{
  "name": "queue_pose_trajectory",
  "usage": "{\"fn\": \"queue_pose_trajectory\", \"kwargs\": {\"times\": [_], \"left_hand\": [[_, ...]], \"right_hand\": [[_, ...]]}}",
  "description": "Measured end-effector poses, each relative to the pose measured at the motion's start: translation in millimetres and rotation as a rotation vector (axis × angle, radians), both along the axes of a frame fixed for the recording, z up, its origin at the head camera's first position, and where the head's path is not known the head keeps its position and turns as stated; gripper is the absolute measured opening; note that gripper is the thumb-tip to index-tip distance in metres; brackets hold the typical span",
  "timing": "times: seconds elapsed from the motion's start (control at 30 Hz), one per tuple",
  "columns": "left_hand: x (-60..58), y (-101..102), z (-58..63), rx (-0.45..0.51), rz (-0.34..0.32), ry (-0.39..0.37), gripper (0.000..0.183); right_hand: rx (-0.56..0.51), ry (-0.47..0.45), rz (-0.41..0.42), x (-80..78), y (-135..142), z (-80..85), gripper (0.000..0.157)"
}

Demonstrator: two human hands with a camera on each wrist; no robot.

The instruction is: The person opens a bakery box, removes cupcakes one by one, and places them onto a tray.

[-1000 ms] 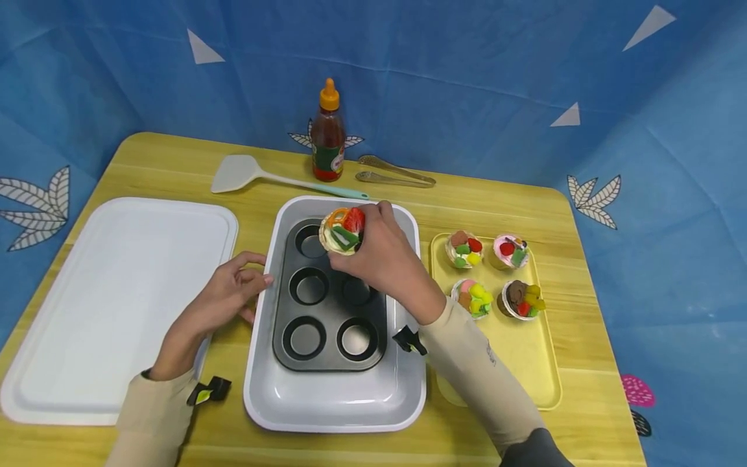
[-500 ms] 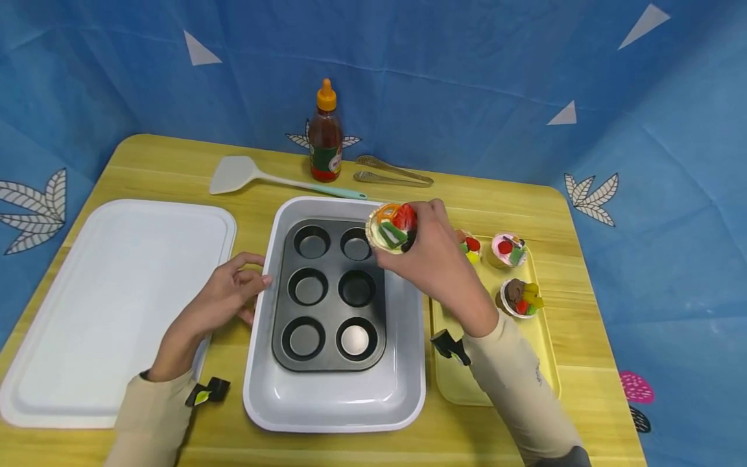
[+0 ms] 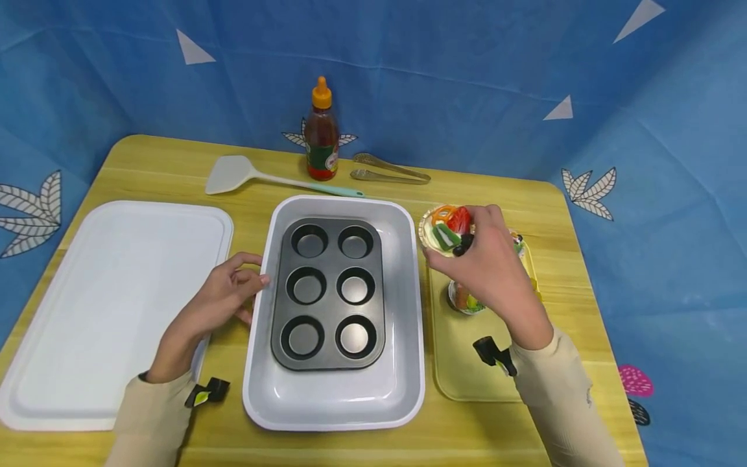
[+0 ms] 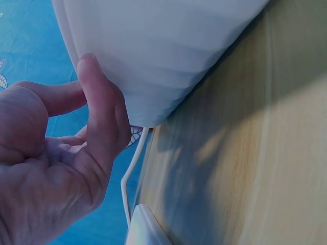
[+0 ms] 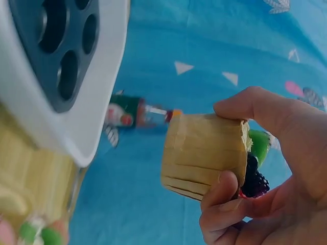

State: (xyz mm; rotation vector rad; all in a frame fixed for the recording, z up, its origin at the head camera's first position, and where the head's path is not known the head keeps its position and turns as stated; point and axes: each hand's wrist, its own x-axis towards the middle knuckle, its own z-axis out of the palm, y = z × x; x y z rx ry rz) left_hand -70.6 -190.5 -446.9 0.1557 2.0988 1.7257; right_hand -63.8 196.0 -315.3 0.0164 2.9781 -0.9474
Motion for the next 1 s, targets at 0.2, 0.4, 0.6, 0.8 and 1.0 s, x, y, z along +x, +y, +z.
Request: {"fn": "queue_pose_trajectory", "kwargs": {"times": [0.2, 0.4, 0.6, 0.8, 1.0], "left_hand": [[-0.4, 2, -1.5, -0.007, -0.006, 0.002, 0.046], [-0.8, 0, -1.2, -0.021, -0.005, 0.008, 0.045], [-0.8, 0, -1.9, -0.038, 0.008, 0.010, 0.044], [-1.1, 1, -2.7, -0.018, 0.005, 0.008, 0.045], [-2.1, 0, -2.0, -0.020, -0.005, 0.019, 0.046]], "right_hand": [[0.001, -0.059, -0.074, 21.3, 38, -11.2, 0.080], [0.046, -0.042, -0.123, 47.7, 61, -26.2, 0.078], [0.052, -0.011, -0.134, 67.6, 64, -43.3, 0.070], [0.043, 0.002, -0.156, 83.9, 61, -59.8, 0.070], [0.042, 0.002, -0.190, 99.5, 59, -71.8, 0.070]]}}
